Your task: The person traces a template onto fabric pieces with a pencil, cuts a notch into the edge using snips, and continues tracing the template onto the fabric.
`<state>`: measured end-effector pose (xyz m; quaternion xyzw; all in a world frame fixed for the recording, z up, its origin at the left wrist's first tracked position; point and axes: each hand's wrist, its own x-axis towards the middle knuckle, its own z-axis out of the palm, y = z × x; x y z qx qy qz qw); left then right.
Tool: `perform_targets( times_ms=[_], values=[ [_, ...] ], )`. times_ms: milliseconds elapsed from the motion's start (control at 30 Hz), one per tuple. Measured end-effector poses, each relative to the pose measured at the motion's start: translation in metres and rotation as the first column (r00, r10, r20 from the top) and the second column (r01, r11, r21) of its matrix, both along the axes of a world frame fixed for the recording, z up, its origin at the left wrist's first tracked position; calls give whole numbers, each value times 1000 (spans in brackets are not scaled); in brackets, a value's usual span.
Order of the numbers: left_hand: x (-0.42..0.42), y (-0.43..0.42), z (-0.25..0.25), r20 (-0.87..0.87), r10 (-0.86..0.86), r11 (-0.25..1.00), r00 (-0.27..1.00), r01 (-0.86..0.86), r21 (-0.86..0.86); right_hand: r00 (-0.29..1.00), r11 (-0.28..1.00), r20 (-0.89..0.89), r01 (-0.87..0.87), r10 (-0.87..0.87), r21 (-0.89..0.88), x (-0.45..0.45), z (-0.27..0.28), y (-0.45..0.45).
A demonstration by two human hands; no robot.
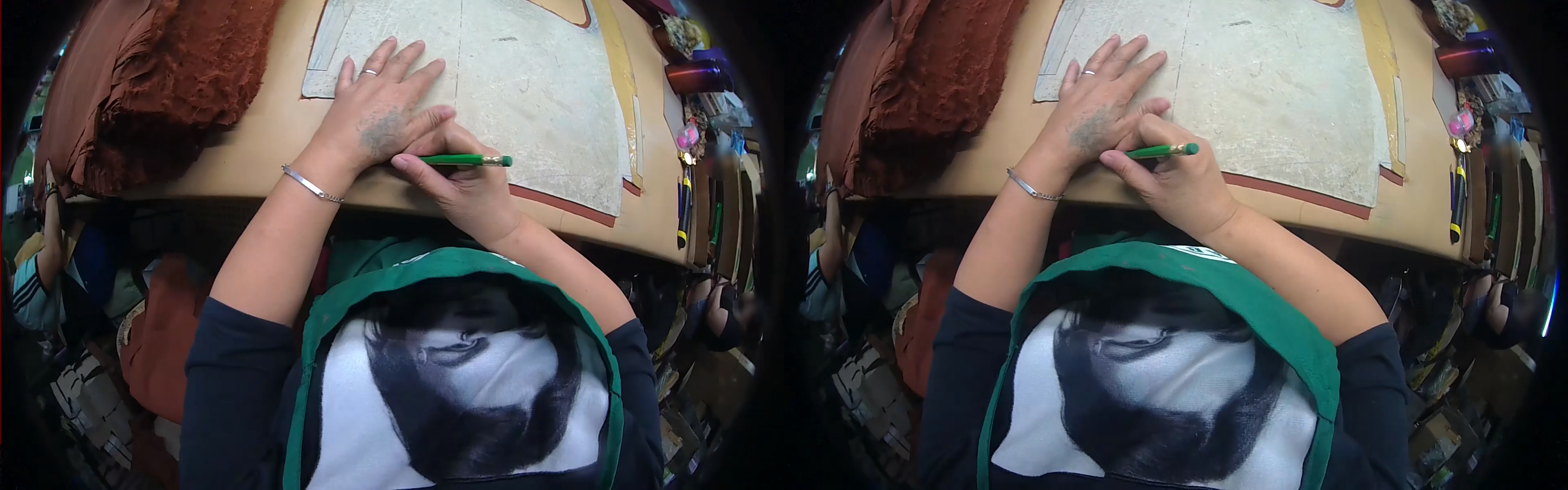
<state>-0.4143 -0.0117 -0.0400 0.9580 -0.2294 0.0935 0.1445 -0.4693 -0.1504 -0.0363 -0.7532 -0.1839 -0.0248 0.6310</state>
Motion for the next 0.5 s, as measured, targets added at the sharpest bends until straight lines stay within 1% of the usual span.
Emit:
perform_targets(
  times_ms=[67,100,133,167,233,267,300,333,367,433,467,500],
  values=[
    [-4,-4,7,14,5,999,1000,-6,48,996,999,-85,28,-30,-20,-5,10,-19],
    [-5,-5,9,4,8,998,1000,-9,64,996,997,-74,53,-56,-54,-8,11,-36],
    [-5,-6,10,-6,13,997,1000,-12,80,988,989,-132,64,-81,-130,-11,15,-58],
    [-5,-6,11,-17,17,995,1000,-15,95,991,976,-63,108,-121,-188,-16,19,-80],
    [-5,-7,9,-11,13,995,1000,-12,100,962,973,-184,175,-202,-153,-30,26,-130],
    [-5,-7,9,-6,9,995,1000,-8,104,940,946,-187,245,-286,-213,-37,28,-158],
    [-5,-7,9,-25,5,995,1000,-3,104,925,898,-129,301,-356,-322,-44,31,-187],
    [-6,-6,10,-36,6,995,999,-2,104,917,823,40,374,-396,-428,-50,33,-211],
    [-5,-7,11,-36,10,995,999,-6,105,838,742,-56,447,-543,-500,-60,39,-233],
    [-6,-8,15,-107,14,996,994,-5,84,785,708,42,579,-618,-404,-68,50,-257],
    [-5,-8,18,-136,22,997,990,-12,75,779,763,15,618,-627,-188,-70,51,-265],
    [-4,-8,21,-160,21,998,987,-10,68,817,818,-39,576,-575,4,-71,53,-271]
  ],
)
